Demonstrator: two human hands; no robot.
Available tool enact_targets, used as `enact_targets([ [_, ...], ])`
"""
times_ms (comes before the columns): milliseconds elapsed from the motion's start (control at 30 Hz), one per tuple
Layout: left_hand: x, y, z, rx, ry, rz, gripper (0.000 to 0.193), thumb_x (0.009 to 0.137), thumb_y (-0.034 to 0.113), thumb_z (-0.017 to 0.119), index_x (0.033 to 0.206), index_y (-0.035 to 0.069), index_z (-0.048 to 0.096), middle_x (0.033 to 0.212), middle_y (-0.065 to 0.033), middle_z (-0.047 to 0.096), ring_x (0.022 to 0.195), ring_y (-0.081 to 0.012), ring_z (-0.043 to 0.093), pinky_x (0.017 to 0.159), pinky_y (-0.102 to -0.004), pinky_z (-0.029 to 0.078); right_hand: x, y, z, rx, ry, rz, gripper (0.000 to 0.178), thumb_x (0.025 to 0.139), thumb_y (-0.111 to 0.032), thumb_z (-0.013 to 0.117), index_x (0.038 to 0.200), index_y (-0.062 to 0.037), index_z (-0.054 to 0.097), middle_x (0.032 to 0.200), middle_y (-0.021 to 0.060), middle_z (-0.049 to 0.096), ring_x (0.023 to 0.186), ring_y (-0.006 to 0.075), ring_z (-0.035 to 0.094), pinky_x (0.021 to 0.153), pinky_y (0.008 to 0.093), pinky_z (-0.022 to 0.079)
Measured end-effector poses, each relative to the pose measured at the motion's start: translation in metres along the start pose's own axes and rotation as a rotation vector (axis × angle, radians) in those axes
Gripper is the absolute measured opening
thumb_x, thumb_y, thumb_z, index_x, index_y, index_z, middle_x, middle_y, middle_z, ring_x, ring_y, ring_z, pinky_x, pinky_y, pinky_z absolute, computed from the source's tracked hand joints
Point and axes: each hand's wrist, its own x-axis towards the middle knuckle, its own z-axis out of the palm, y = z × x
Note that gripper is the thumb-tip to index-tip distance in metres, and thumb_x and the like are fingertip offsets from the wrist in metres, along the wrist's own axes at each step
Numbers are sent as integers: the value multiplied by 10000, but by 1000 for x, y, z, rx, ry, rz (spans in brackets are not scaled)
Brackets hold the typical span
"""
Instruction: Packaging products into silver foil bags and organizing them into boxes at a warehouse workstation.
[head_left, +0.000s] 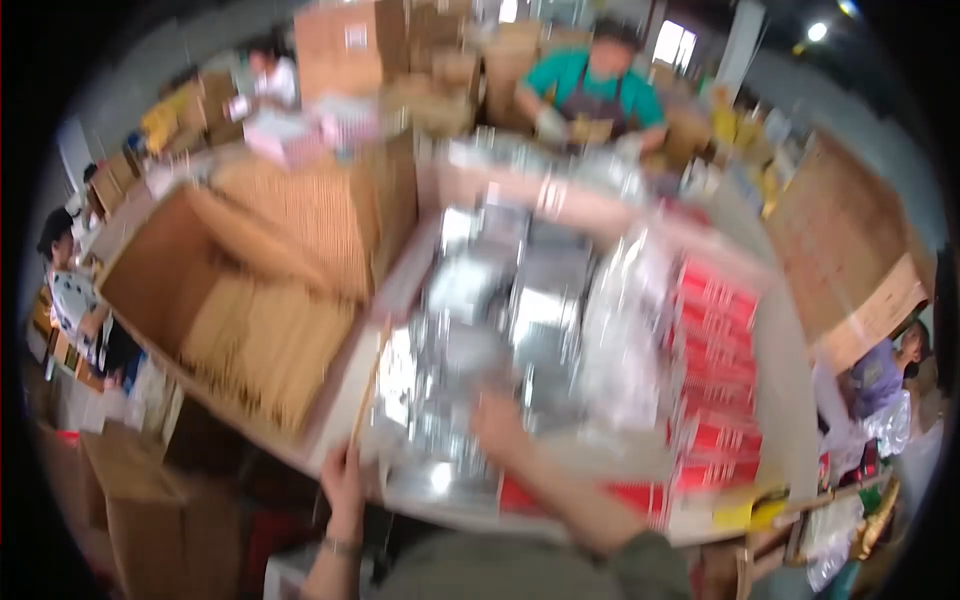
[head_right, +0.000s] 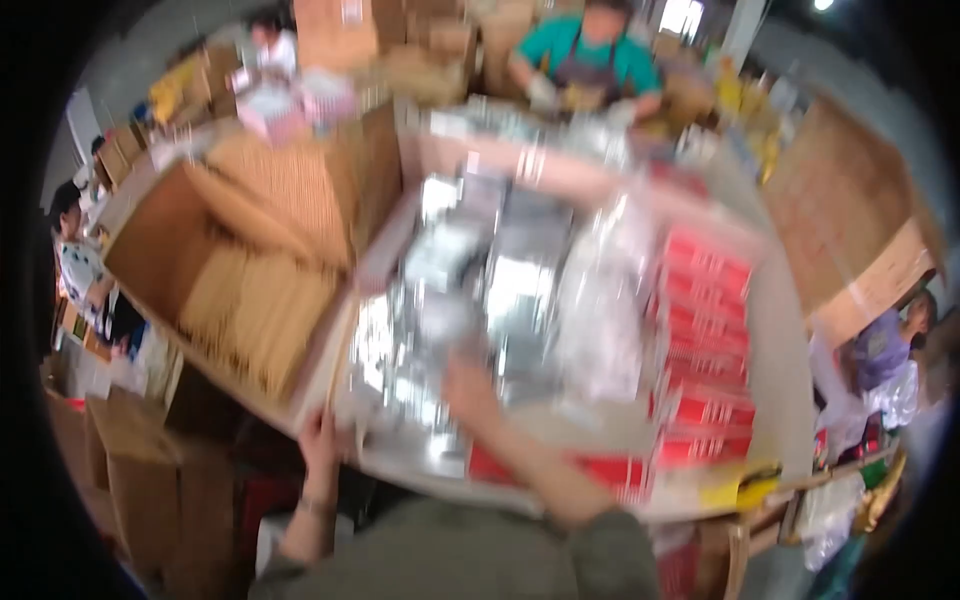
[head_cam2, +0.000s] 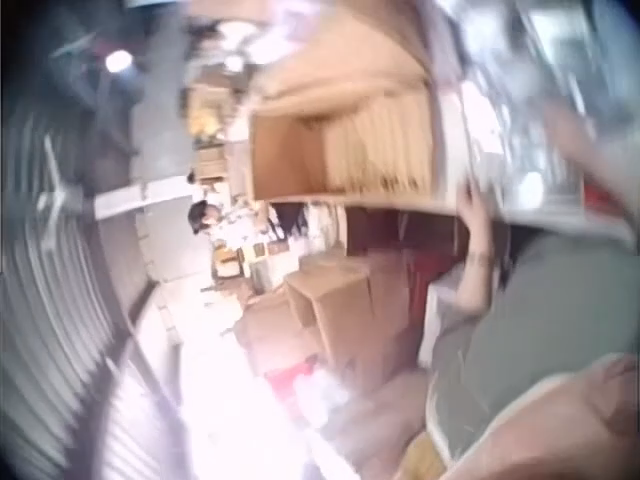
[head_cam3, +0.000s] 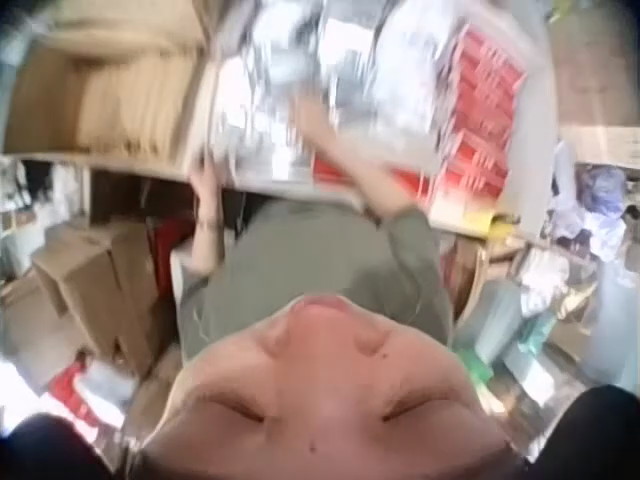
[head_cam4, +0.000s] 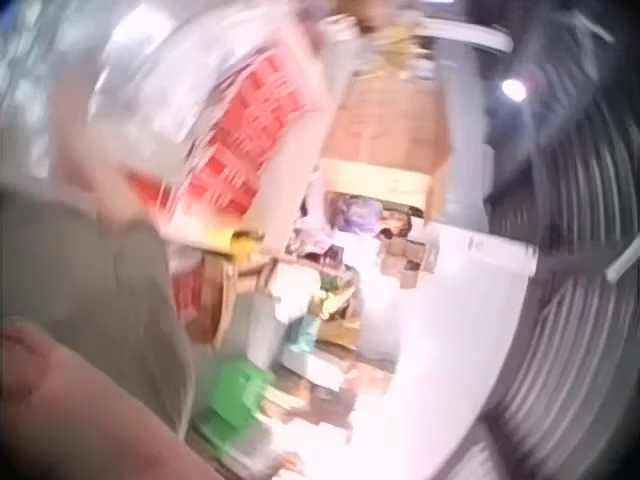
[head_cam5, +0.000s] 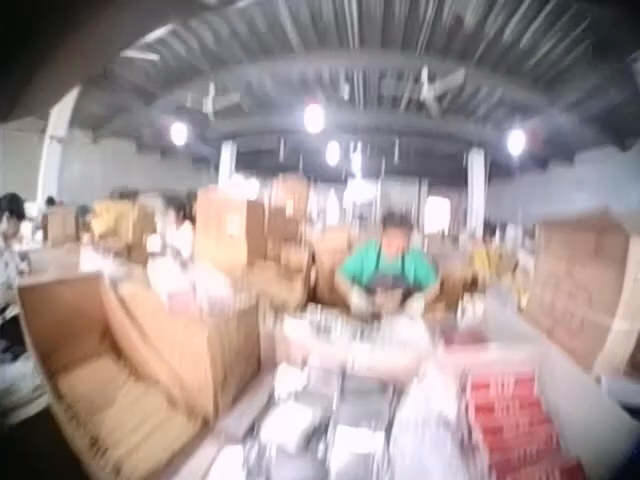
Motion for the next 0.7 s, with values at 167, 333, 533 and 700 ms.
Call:
enact_targets([
  [167,-27,25,-23,-381,-74,-361,221,959,107,619,1130,-25,668,855,1,637,696,-53,508,598,-198,400,5,-42,-38,164,-338,231,151,874,-126,583,961,-4,593,1062,218,614,962,389,600,829,461,479],
  [333,-11,53,-27,-407,-96,-389,97,965,100,610,1007,18,639,794,32,568,693,-48,482,608,-196,389,7,-64,-64,407,-253,312,239,861,-117,661,1083,-32,642,1084,151,634,917,349,620,796,412,510],
  [533,-4,83,-21,-436,-381,-337,52,955,89,611,979,45,599,829,28,582,704,-44,471,636,-189,372,-38,-73,-62,12,-487,70,297,789,-187,743,1020,-32,637,1011,112,628,914,330,595,813,425,472],
  [700,-6,77,-47,-497,-622,-459,90,931,114,650,950,48,591,810,20,579,693,-51,478,638,-182,372,-43,-85,-86,-60,-282,-17,331,707,-235,790,922,-52,616,941,89,603,951,311,564,833,450,427],
])
